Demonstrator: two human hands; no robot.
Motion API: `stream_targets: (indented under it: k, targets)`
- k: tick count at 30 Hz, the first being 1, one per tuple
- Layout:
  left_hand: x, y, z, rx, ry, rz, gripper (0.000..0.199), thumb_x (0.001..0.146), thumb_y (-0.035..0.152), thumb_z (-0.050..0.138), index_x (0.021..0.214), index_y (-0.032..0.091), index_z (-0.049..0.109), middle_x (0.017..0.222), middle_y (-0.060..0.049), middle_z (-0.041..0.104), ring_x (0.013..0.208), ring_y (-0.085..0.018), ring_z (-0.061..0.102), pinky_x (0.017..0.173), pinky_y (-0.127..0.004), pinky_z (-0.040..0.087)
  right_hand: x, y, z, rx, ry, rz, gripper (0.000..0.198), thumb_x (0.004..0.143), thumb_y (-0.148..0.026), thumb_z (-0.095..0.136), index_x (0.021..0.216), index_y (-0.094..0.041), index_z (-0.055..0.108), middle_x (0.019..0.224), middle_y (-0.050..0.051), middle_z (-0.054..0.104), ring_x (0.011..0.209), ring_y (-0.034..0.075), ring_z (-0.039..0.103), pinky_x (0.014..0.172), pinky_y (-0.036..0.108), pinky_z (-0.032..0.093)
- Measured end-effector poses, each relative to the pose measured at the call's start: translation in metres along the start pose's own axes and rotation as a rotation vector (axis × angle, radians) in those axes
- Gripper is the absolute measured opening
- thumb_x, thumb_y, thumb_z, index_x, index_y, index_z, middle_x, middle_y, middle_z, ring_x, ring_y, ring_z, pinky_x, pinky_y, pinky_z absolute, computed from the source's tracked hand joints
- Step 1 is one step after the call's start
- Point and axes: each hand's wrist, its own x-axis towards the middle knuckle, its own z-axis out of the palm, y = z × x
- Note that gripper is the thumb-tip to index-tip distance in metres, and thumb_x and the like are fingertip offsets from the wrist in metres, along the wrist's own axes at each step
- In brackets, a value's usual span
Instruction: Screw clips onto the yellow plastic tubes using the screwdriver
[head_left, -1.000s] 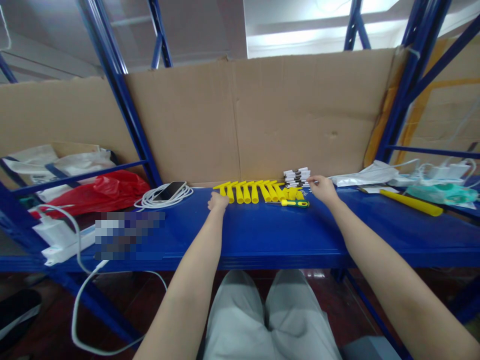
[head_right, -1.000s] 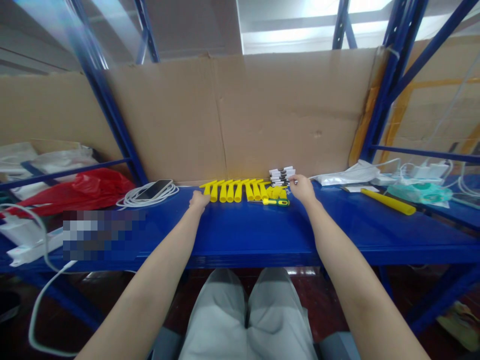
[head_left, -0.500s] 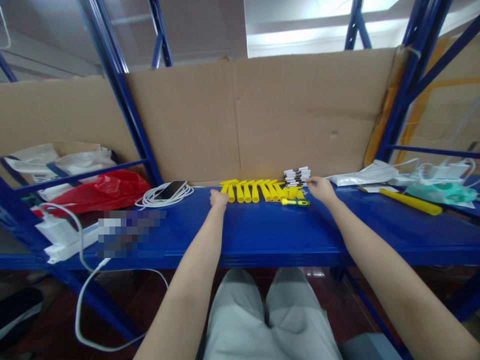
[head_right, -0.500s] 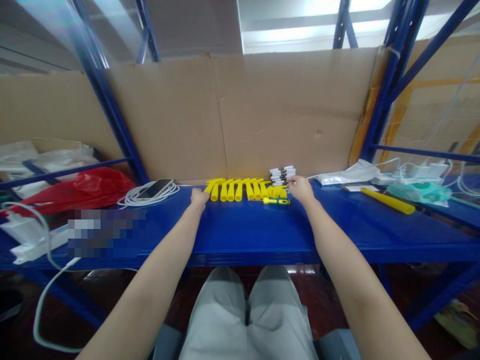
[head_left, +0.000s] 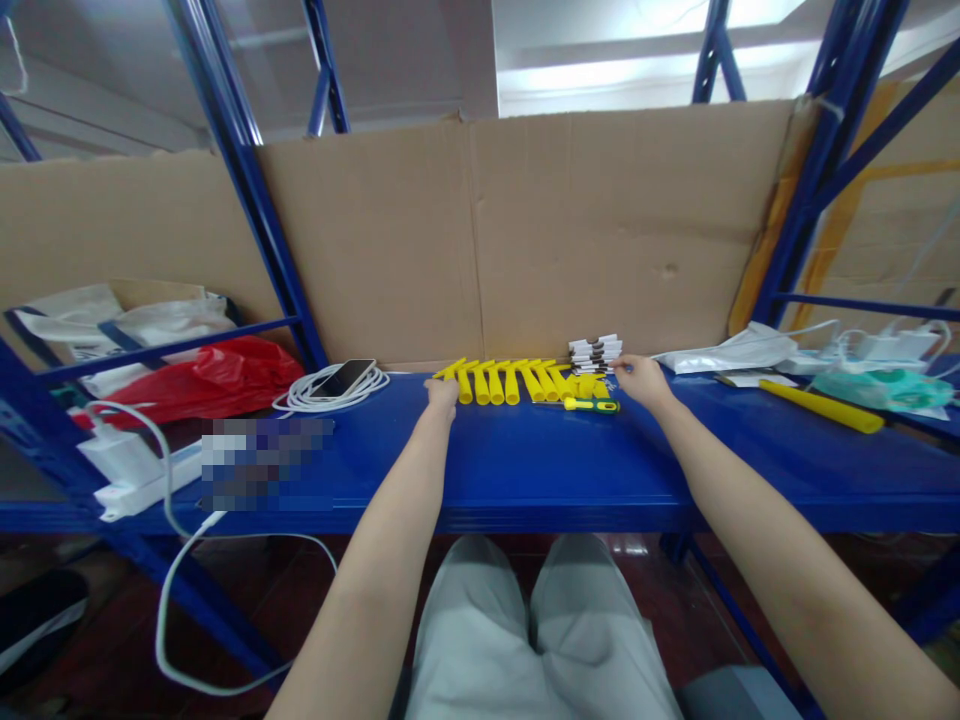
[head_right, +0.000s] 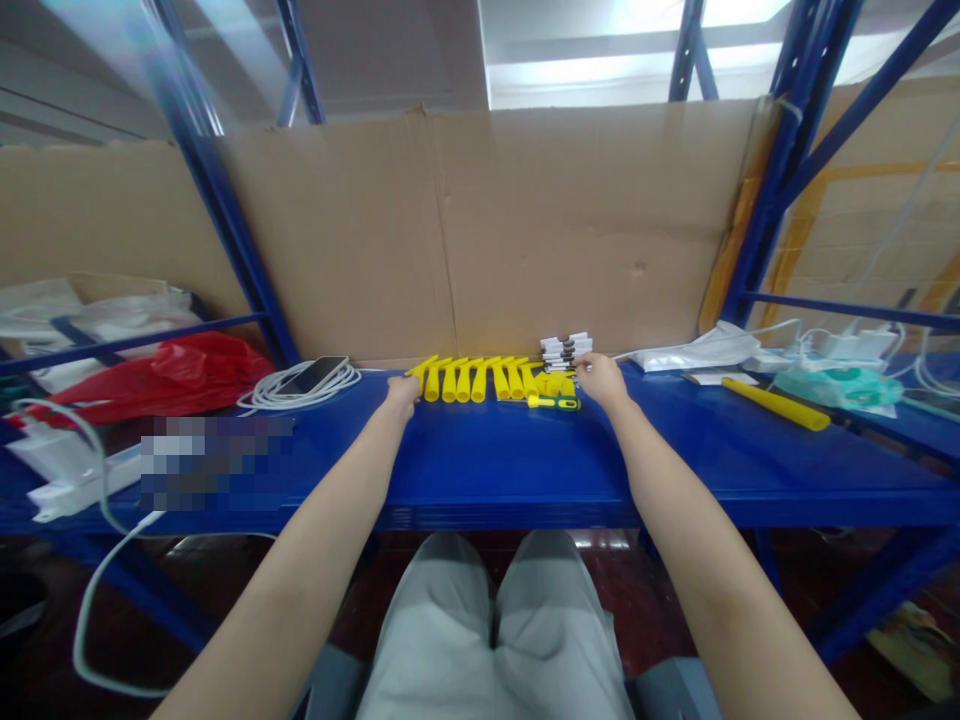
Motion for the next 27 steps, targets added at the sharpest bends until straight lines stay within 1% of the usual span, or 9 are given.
stream_targets:
  k: [3, 6, 10, 13, 16, 18, 20, 24, 27]
  targets:
    - [-0.003, 0.007, -0.002, -0.181, -0.025, -0.08, 0.05, 0.086, 0.016, 0.049, 0.134, 0.01, 0.034, 0.112, -0.015, 0.063, 0.082, -0.015, 0.067, 0.059, -0.021, 0.051, 0.0, 0.001, 0.001, -0.003, 0.002, -0.005, 0.03, 0.077, -0.014, 0.047, 0.094, -0.014, 0.072, 0.074, 0.007, 0.071, 0.075, 0.019, 0.067, 0.074, 0.027, 0.049]
    - [-0.008, 0.015, -0.004, -0.347, -0.073, -0.069, 0.057, 0.087, 0.017, 0.048, 0.139, 0.018, 0.027, 0.113, -0.012, 0.06, 0.078, -0.013, 0.067, 0.059, -0.019, 0.051, 0.002, 0.003, 0.002, 0.006, 0.013, -0.029, 0.03, 0.077, -0.014, 0.047, 0.092, -0.015, 0.073, 0.074, 0.006, 0.071, 0.075, 0.019, 0.067, 0.074, 0.027, 0.049]
    - [-0.019, 0.024, -0.002, -0.499, -0.158, 0.032, 0.063, 0.083, 0.011, 0.046, 0.14, 0.021, 0.022, 0.115, -0.009, 0.057, 0.08, -0.011, 0.067, 0.066, -0.02, 0.052, 0.002, 0.004, 0.004, 0.015, 0.019, -0.041, 0.029, 0.075, -0.013, 0.048, 0.09, -0.016, 0.073, 0.074, 0.006, 0.071, 0.076, 0.019, 0.067, 0.074, 0.026, 0.049]
    - [-0.027, 0.027, -0.001, -0.559, -0.187, 0.083, 0.066, 0.072, 0.004, 0.052, 0.133, 0.021, 0.03, 0.104, -0.005, 0.057, 0.08, -0.011, 0.064, 0.068, -0.02, 0.052, 0.001, 0.002, 0.004, 0.023, 0.007, -0.034, 0.03, 0.075, -0.013, 0.048, 0.09, -0.016, 0.073, 0.075, 0.006, 0.072, 0.076, 0.019, 0.067, 0.074, 0.026, 0.048]
    - [-0.032, 0.027, -0.002, -0.566, -0.172, 0.125, 0.051, 0.066, 0.0, 0.053, 0.112, 0.02, 0.044, 0.085, 0.001, 0.055, 0.073, -0.01, 0.061, 0.068, -0.021, 0.051, 0.0, 0.002, 0.004, 0.027, -0.007, -0.014, 0.03, 0.076, -0.014, 0.047, 0.093, -0.014, 0.073, 0.076, 0.007, 0.072, 0.075, 0.019, 0.067, 0.074, 0.026, 0.048]
    - [-0.033, 0.027, -0.004, -0.551, -0.149, 0.153, 0.04, 0.065, 0.0, 0.051, 0.1, 0.019, 0.046, 0.078, 0.003, 0.052, 0.069, -0.01, 0.059, 0.067, -0.021, 0.05, 0.0, 0.002, 0.004, 0.03, -0.006, -0.016, 0.03, 0.077, -0.014, 0.047, 0.093, -0.014, 0.073, 0.076, 0.007, 0.072, 0.075, 0.019, 0.067, 0.074, 0.026, 0.048]
    - [-0.034, 0.027, -0.005, -0.511, -0.125, 0.194, 0.033, 0.067, 0.001, 0.05, 0.094, 0.02, 0.045, 0.075, 0.004, 0.051, 0.066, -0.01, 0.058, 0.067, -0.022, 0.05, 0.001, 0.002, 0.005, 0.036, 0.0, -0.029, 0.03, 0.076, -0.013, 0.047, 0.092, -0.014, 0.073, 0.076, 0.007, 0.072, 0.075, 0.019, 0.067, 0.074, 0.026, 0.048]
    - [-0.036, 0.026, -0.002, -0.395, -0.114, 0.273, 0.026, 0.075, 0.009, 0.048, 0.099, 0.02, 0.046, 0.081, 0.002, 0.055, 0.064, -0.011, 0.058, 0.066, -0.025, 0.05, 0.001, 0.003, 0.005, 0.039, -0.002, -0.023, 0.029, 0.076, -0.013, 0.049, 0.091, -0.015, 0.073, 0.076, 0.006, 0.072, 0.074, 0.019, 0.067, 0.073, 0.026, 0.049]
    - [-0.038, 0.023, 0.0, -0.274, -0.123, 0.343, 0.027, 0.078, 0.014, 0.051, 0.105, 0.019, 0.047, 0.09, -0.002, 0.06, 0.076, -0.014, 0.061, 0.072, -0.026, 0.05, 0.002, 0.002, 0.005, 0.032, -0.015, 0.001, 0.029, 0.076, -0.014, 0.049, 0.092, -0.015, 0.073, 0.076, 0.007, 0.072, 0.074, 0.019, 0.067, 0.073, 0.026, 0.049]
